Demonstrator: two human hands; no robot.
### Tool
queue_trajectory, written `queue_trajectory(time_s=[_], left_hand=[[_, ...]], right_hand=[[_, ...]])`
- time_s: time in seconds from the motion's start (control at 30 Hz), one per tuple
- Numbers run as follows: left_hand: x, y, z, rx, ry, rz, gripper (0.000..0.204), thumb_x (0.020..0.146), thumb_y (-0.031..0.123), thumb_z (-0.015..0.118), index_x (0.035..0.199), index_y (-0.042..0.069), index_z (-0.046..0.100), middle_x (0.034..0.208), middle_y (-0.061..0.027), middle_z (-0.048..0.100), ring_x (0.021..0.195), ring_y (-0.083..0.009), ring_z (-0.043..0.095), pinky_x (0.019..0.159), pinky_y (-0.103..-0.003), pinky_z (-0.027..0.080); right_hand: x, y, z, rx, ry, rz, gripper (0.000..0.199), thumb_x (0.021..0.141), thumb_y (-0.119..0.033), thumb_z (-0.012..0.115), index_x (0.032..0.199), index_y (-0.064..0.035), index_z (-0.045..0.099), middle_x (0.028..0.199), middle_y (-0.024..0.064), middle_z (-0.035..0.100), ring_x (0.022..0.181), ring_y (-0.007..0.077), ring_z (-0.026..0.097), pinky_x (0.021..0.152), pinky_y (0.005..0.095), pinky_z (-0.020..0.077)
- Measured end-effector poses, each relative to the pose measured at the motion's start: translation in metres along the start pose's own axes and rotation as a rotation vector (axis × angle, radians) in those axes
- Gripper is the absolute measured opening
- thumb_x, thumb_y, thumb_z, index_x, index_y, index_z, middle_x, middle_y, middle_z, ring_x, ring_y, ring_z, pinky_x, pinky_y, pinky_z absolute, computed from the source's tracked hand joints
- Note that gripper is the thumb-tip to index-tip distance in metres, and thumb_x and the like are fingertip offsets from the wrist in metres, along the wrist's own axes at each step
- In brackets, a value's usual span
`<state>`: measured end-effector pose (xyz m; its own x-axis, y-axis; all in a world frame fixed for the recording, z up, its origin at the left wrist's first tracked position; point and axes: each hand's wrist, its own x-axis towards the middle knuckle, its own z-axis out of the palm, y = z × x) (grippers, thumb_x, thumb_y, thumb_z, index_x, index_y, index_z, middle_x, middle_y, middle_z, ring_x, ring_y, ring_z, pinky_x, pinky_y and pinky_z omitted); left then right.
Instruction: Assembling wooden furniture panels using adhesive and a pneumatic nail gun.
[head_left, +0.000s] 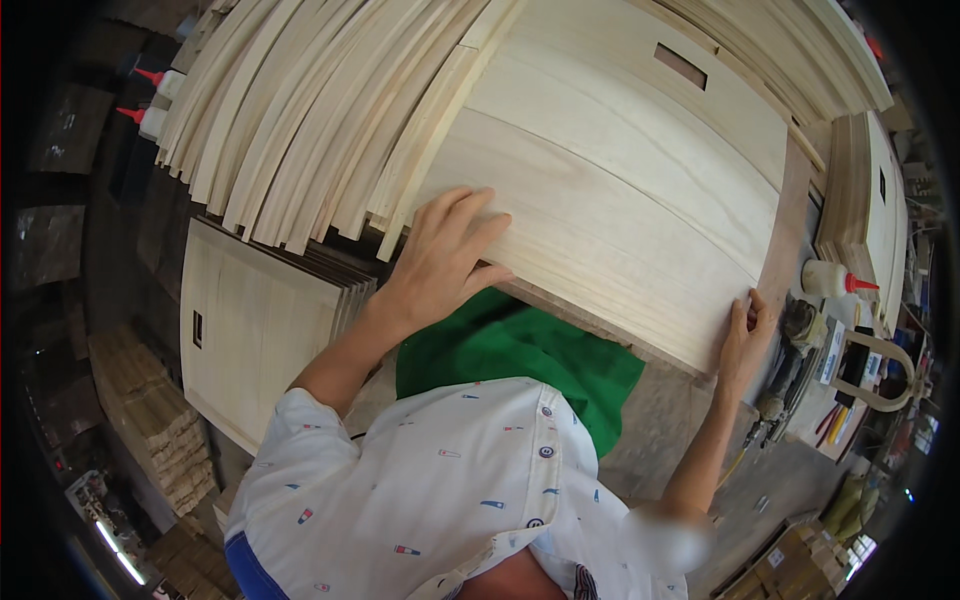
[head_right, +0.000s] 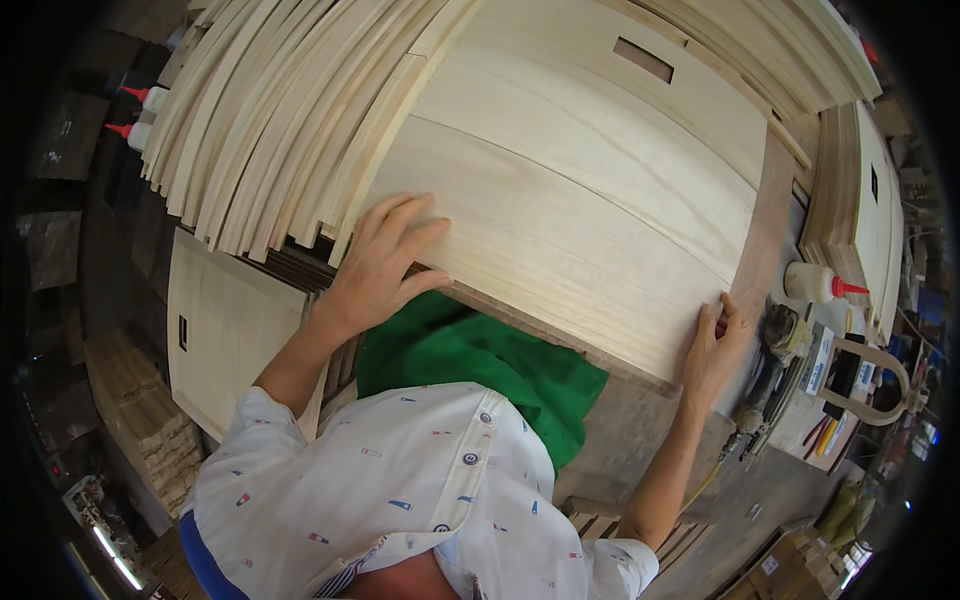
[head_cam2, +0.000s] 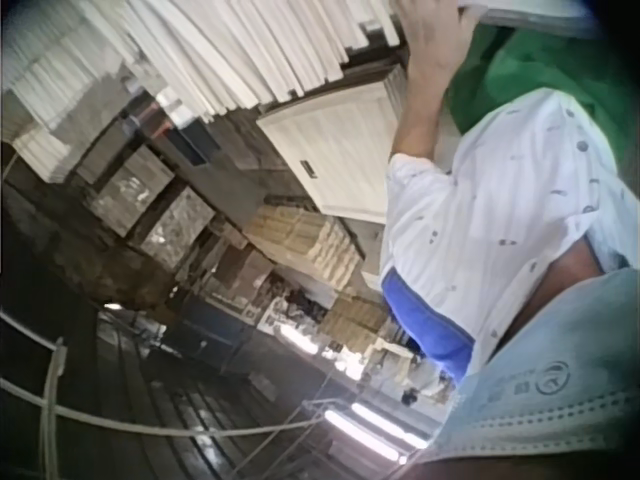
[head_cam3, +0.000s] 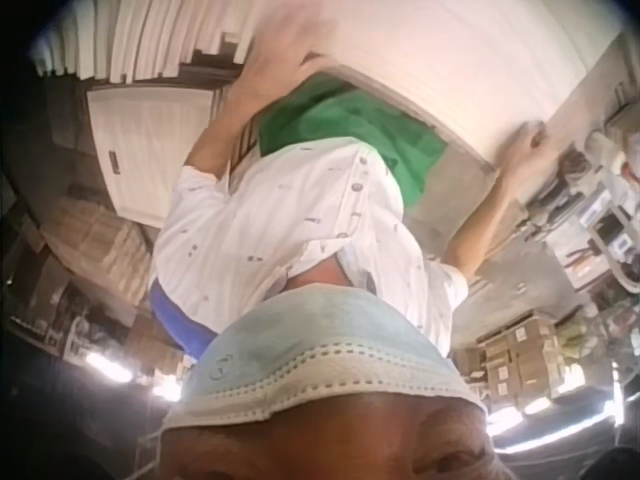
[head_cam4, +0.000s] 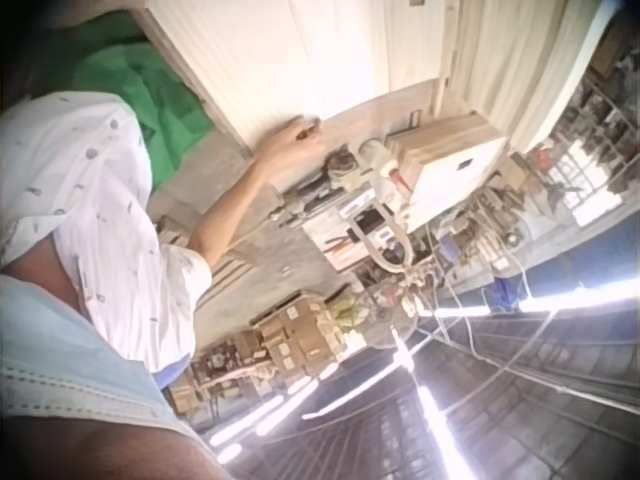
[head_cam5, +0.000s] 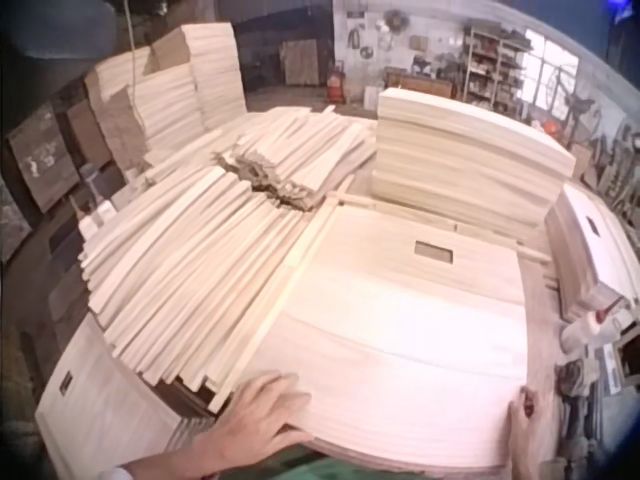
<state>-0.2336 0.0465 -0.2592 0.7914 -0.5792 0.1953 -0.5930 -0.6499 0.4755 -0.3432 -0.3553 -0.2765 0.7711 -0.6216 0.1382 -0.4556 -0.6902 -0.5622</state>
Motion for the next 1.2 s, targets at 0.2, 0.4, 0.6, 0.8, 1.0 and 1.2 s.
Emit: queue_trajectory(time_s=[0.2, 0.4, 0.6, 0.8, 1.0, 1.2], left_hand=[[0.04, 0.002, 0.005, -0.063, 0.024, 0.126, 0.059, 0.083, 0.03, 0.071, 0.131, -0.001, 0.052, 0.148, -0.021, 0.037, 0.139, -0.0374, 0.031, 0.111, -0.045, 0.029], [0.114, -0.034, 0.056, 0.116, -0.055, 0.219, 0.07, 0.095, 0.046, 0.051, 0.14, -0.006, 0.039, 0.152, -0.0277, 0.027, 0.143, -0.0387, 0.023, 0.118, -0.047, 0.017], [0.162, -0.047, 0.03, 0.469, 0.073, -0.119, 0.083, 0.094, 0.055, 0.047, 0.145, -0.008, 0.029, 0.152, -0.0288, 0.024, 0.146, -0.0383, 0.015, 0.119, -0.047, 0.014], [0.191, -0.075, 0.058, 0.35, 0.017, -0.093, 0.081, 0.097, 0.055, 0.042, 0.146, -0.007, 0.026, 0.153, -0.0285, 0.022, 0.147, -0.0379, 0.012, 0.119, -0.045, 0.013], [0.203, -0.052, 0.058, 0.206, -0.002, 0.079, 0.08, 0.097, 0.053, 0.043, 0.145, -0.009, 0.026, 0.153, -0.0291, 0.021, 0.145, -0.0395, 0.016, 0.119, -0.045, 0.015], [0.23, -0.081, 0.036, 0.427, 0.122, -0.115, 0.081, 0.096, 0.053, 0.044, 0.143, -0.011, 0.029, 0.152, -0.0304, 0.024, 0.144, -0.0405, 0.019, 0.118, -0.046, 0.016]], right_hand=[[0.004, -0.009, 0.002, -0.238, 0.056, -0.189, 0.04, 0.094, -0.022, 0.06, 0.128, -0.0029, 0.058, 0.125, 0.0179, 0.053, 0.112, 0.031, 0.053, 0.097, 0.0381, 0.0418], [0.018, -0.028, 0.017, -0.392, -0.098, -0.373, 0.045, 0.096, -0.025, 0.056, 0.134, -0.0018, 0.053, 0.146, 0.0184, 0.043, 0.137, 0.0363, 0.036, 0.112, 0.0441, 0.0298], [0.021, -0.024, 0.023, -0.322, -0.099, -0.4, 0.044, 0.097, -0.024, 0.054, 0.133, 0.0022, 0.053, 0.144, 0.0192, 0.045, 0.137, 0.0359, 0.036, 0.112, 0.044, 0.0294], [0.023, -0.022, 0.027, -0.317, -0.081, -0.421, 0.043, 0.097, -0.023, 0.054, 0.132, 0.0028, 0.053, 0.144, 0.0196, 0.046, 0.137, 0.0366, 0.037, 0.112, 0.0445, 0.0296], [0.021, -0.017, 0.027, -0.328, -0.075, -0.421, 0.044, 0.097, -0.023, 0.055, 0.132, 0.0023, 0.053, 0.144, 0.019, 0.046, 0.137, 0.0359, 0.037, 0.111, 0.0448, 0.0296], [0.019, -0.014, 0.029, -0.307, -0.05, -0.446, 0.044, 0.097, -0.024, 0.055, 0.133, 0.0005, 0.053, 0.145, 0.0168, 0.046, 0.137, 0.035, 0.037, 0.11, 0.0447, 0.0297]])
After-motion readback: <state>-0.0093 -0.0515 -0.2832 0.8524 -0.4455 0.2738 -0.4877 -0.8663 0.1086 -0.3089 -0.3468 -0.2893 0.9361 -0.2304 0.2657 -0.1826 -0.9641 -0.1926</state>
